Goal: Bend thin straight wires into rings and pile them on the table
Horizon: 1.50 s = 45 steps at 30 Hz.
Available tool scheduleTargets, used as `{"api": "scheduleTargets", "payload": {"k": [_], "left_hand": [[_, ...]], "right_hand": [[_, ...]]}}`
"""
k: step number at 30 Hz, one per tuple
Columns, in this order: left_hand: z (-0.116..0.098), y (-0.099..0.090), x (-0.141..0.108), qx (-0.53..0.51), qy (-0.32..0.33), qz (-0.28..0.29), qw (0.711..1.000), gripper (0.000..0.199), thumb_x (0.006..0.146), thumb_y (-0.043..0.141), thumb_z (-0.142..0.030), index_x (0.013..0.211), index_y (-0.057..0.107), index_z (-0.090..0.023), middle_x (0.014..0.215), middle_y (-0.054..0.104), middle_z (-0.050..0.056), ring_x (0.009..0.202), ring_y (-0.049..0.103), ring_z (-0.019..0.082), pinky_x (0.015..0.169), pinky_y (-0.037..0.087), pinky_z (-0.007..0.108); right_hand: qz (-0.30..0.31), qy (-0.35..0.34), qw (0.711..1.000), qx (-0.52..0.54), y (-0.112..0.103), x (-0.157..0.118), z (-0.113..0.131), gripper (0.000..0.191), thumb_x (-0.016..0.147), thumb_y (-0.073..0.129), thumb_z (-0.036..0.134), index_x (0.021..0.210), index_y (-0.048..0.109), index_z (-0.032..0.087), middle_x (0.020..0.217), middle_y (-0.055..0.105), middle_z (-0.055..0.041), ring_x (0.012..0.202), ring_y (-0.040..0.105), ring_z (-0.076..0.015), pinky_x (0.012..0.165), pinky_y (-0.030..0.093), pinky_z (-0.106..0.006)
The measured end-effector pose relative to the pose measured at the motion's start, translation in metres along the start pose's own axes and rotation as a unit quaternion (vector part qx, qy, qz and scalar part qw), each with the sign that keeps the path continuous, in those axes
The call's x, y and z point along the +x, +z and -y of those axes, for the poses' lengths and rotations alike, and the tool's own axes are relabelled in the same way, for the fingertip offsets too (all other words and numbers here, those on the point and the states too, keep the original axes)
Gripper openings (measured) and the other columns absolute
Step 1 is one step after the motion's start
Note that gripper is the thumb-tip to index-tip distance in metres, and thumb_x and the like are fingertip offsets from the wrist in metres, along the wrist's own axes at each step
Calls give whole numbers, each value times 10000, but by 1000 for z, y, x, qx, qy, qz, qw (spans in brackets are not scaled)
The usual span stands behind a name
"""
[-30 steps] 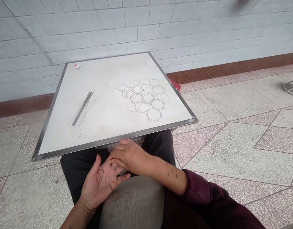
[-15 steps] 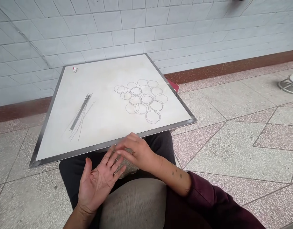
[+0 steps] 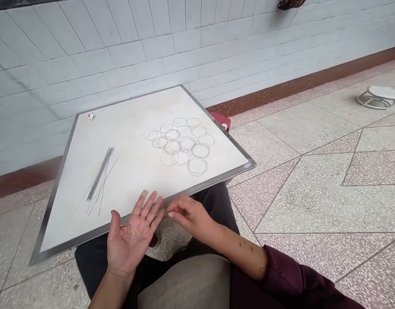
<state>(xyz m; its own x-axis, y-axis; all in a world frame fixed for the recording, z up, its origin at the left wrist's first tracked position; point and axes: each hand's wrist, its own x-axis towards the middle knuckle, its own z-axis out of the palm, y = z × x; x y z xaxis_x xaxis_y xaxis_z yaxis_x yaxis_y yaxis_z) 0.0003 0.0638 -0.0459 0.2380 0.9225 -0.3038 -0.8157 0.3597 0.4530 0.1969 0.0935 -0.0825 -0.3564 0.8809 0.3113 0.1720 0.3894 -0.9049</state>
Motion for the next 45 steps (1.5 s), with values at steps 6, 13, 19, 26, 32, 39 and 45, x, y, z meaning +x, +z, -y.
{"api": "scheduleTargets", "payload": {"k": [6,13,19,26,32,39,45], "left_hand": [[2,11,51,7,7,36,999,779,955,307,-643,1586,224,-194,1587,399,146,1475,308,295,1203,207,467],[25,22,105,24,-25,45,998,775,955,350,-620,1578,243,-171,1578,408,163,1464,332,295,1195,230,452],[43,36,136,33,-60,59,996,788,939,375,-640,1570,273,-180,1573,415,165,1463,333,296,1191,231,448],[59,43,156,36,-86,63,994,743,947,369,-631,1543,343,-188,1552,453,150,1448,366,289,1197,215,445],[67,51,166,40,-97,59,993,733,948,375,-625,1526,376,-173,1530,480,162,1439,382,287,1192,222,439],[76,59,177,47,-116,48,991,678,963,379,-589,1511,408,-190,1533,479,152,1447,370,270,1177,257,422],[84,65,185,43,-122,46,991,663,975,378,-566,1515,394,-182,1521,491,160,1432,398,261,1171,280,416]], "right_hand": [[18,156,980,124,-2,5,-16,332,924,578,509,901,609,179,725,538,18,610,450,-99,563,389,-222],[-36,266,941,206,-17,21,-37,413,859,629,579,780,520,189,596,503,53,481,411,-69,461,346,-194],[-66,287,935,197,-38,25,-53,385,859,626,556,793,528,190,601,521,52,460,440,-69,432,374,-185],[-104,289,938,164,-61,27,-65,333,875,615,494,771,507,197,550,483,73,413,406,-64,407,339,-182],[-113,306,933,152,-74,28,-66,278,877,616,431,768,520,195,543,484,74,408,405,-64,401,336,-178],[-139,323,923,156,-84,28,-73,237,873,621,383,763,539,190,535,481,76,412,411,-61,398,340,-168],[-155,335,920,129,-97,28,-73,230,865,622,378,765,549,185,545,491,70,420,414,-59,398,340,-163]]}}
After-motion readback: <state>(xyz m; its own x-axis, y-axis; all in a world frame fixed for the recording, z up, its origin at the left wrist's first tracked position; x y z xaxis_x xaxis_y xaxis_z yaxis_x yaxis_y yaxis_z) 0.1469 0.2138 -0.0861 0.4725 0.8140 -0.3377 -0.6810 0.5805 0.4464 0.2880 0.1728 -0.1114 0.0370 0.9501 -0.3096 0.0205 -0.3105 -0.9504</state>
